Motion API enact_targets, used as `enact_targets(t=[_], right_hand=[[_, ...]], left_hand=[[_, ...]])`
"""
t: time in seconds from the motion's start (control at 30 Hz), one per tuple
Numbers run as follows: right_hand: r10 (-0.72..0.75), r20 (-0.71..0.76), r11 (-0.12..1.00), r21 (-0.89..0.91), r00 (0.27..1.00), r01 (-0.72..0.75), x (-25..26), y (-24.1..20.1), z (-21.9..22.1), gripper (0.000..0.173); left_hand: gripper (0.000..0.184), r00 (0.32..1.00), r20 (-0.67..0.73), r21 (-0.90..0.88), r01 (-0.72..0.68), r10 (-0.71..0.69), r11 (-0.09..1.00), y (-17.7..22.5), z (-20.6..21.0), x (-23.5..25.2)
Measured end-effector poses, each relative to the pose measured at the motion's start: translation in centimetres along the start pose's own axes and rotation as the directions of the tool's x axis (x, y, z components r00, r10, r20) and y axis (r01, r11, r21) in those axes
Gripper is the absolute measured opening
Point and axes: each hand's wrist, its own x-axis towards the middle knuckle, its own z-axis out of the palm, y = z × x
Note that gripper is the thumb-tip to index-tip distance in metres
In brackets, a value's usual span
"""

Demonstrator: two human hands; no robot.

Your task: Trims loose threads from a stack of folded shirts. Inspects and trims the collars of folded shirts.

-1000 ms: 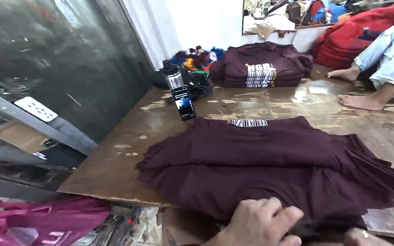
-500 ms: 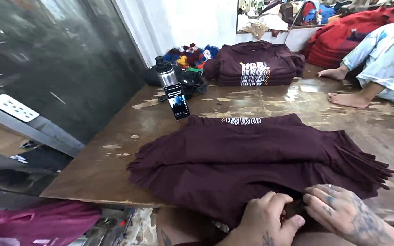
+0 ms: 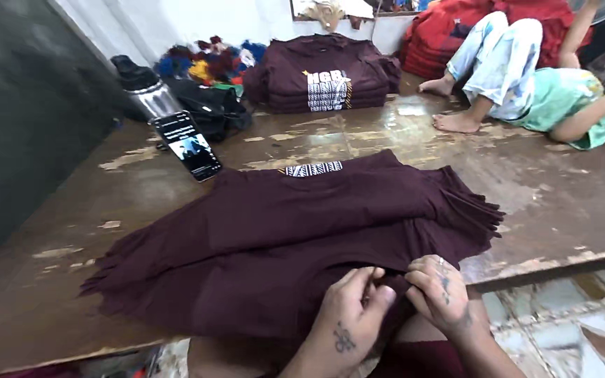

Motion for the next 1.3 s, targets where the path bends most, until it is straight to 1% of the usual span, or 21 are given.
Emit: enact_targets(t=[0.07, 0.17, 0.2, 0.23, 0.3, 0.33, 0.4, 0.5, 0.6, 0.67, 0.7, 0.73, 0.77, 0.83, 0.87, 0.97, 1.1, 1.17, 1.2, 1.23, 1.3], right_hand=[[-0.012, 0.021, 1.0, 0.008, 1.0, 0.012, -0.4, 0.0, -0.2, 0.018], [-0.012, 0.106, 0.999, 0.042, 0.994, 0.008, -1.2, 0.1, -0.7, 0.024], [-0.004, 0.145, 0.998, 0.06, 0.989, -0.005, -1.4, 0.1, -0.9, 0.031], [0.01, 0.186, 0.997, 0.078, 0.983, -0.025, -1.4, 0.1, -1.2, 0.044], [0.055, 0.277, 0.99, 0.107, 0.959, -0.088, -1.1, -0.5, -2.0, 0.063], [0.075, 0.313, 0.988, 0.107, 0.947, -0.114, -0.9, -0.8, -2.4, 0.067], [0.098, 0.359, 0.984, 0.102, 0.928, -0.144, -0.4, -1.5, -3.0, 0.059], [0.097, 0.353, 0.969, 0.179, 0.93, -0.17, -0.3, -2.4, -3.2, 0.03], [0.097, 0.239, 0.938, 0.302, 0.966, -0.169, -0.8, -3.0, -3.2, 0.011], [0.108, 0.181, 0.93, 0.329, 0.978, -0.163, -1.1, -3.3, -3.3, 0.011], [0.133, 0.164, 0.927, 0.329, 0.977, -0.182, -1.3, -3.4, -3.6, 0.012], [0.171, 0.149, 0.923, 0.322, 0.974, -0.211, -1.7, -3.6, -4.0, 0.012], [0.203, 0.126, 0.924, 0.305, 0.971, -0.233, -2.1, -4.0, -4.4, 0.012], [0.229, 0.065, 0.936, 0.26, 0.971, -0.238, -2.5, -4.5, -4.7, 0.009], [0.23, 0.045, 0.943, 0.238, 0.972, -0.234, -2.5, -4.6, -4.8, 0.008], [0.225, 0.02, 0.956, 0.19, 0.974, -0.225, -2.3, -4.8, -4.9, 0.008], [0.211, -0.017, 0.961, 0.188, 0.977, -0.204, -1.7, -5.6, -4.5, 0.008], [0.206, 0.006, 0.941, 0.273, 0.978, -0.2, -1.2, -6.4, -4.7, 0.008], [0.198, 0.05, 0.917, 0.344, 0.979, -0.203, -1.0, -7.0, -4.7, 0.008], [0.175, 0.116, 0.882, 0.423, 0.978, -0.209, -1.1, -7.8, -4.6, 0.009], [0.056, 0.328, 0.822, 0.521, 0.943, -0.23, -1.0, -9.3, -4.0, 0.013]], left_hand=[[0.021, 0.998, -0.031, 0.126, -0.057, 0.061, 0.99, -0.3, 1.0, 0.0], [0.024, 0.997, 0.076, 0.185, -0.036, 0.022, 0.982, -0.9, 1.3, -0.8], [0.026, 0.993, 0.116, 0.188, -0.019, -0.003, 0.982, -0.8, 1.0, -1.1], [0.027, 0.991, 0.133, 0.204, -0.023, -0.005, 0.979, -0.8, 0.7, -1.4], [0.025, 0.99, 0.141, 0.24, -0.062, 0.028, 0.969, -0.3, 0.1, -2.1], [0.023, 0.988, 0.136, 0.248, -0.101, 0.068, 0.964, -0.1, 0.0, -2.5], [0.018, 0.981, 0.074, 0.249, -0.194, 0.181, 0.949, 0.4, 0.2, -3.3], [0.012, 0.946, 0.005, 0.238, -0.315, 0.323, 0.919, 1.0, 0.9, -4.0], [0.012, 0.887, 0.102, 0.167, -0.461, 0.45, 0.872, 1.1, 0.7, -3.5], [0.013, 0.87, 0.257, 0.151, -0.466, 0.42, 0.872, 1.1, -0.4, -3.2], [0.019, 0.885, 0.298, 0.223, -0.429, 0.358, 0.875, 1.2, -1.0, -3.1], [0.03, 0.907, 0.29, 0.332, -0.394, 0.305, 0.857, 1.4, -1.5, -2.8], [0.04, 0.919, 0.259, 0.44, -0.386, 0.298, 0.811, 1.4, -1.9, -2.4], [0.039, 0.904, 0.203, 0.588, -0.42, 0.377, 0.691, 1.3, -2.6, -1.2], [0.035, 0.882, 0.207, 0.613, -0.455, 0.424, 0.646, 1.3, -2.9, -0.8], [0.029, 0.814, 0.291, 0.612, -0.563, 0.503, 0.556, 1.2, -2.8, -0.6], [0.032, 0.769, 0.329, 0.625, -0.613, 0.548, 0.484, 0.3, -1.6, -0.7], [0.032, 0.784, 0.308, 0.632, -0.592, 0.538, 0.5, 0.0, -1.9, -0.8], [0.031, 0.816, 0.266, 0.622, -0.552, 0.513, 0.555, 0.1, -2.4, -0.9], [0.031, 0.864, 0.191, 0.597, -0.478, 0.465, 0.644, 0.6, -3.5, -1.1], [0.036, 0.941, -0.064, 0.515, -0.255, 0.334, 0.818, 1.6, -6.9, -1.7]])
